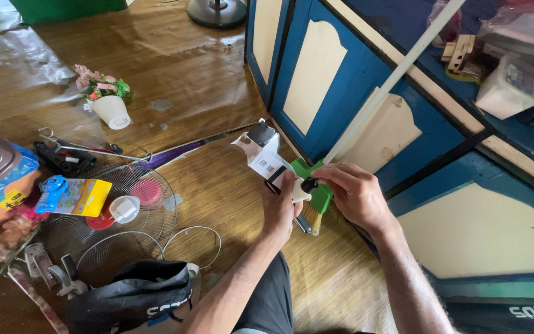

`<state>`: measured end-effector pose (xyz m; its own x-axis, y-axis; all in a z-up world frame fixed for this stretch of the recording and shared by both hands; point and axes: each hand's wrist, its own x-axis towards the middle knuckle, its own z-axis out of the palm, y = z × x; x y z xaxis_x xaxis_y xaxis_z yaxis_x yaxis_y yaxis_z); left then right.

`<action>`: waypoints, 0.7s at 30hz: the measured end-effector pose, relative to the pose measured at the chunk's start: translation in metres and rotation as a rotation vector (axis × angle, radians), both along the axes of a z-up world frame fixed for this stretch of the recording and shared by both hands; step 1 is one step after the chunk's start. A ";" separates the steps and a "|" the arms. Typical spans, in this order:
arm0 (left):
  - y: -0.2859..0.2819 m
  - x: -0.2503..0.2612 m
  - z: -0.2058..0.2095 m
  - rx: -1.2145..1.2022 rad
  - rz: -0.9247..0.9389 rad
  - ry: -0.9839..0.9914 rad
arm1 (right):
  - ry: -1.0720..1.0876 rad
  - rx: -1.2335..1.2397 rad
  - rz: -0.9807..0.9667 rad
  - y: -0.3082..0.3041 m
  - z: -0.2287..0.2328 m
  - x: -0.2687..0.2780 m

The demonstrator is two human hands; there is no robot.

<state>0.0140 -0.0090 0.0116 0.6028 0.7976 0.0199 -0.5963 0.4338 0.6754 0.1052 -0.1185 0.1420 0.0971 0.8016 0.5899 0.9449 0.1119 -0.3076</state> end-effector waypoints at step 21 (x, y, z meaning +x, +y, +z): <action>0.003 -0.004 0.019 0.023 -0.021 -0.035 | 0.236 -0.075 -0.179 0.002 0.009 0.001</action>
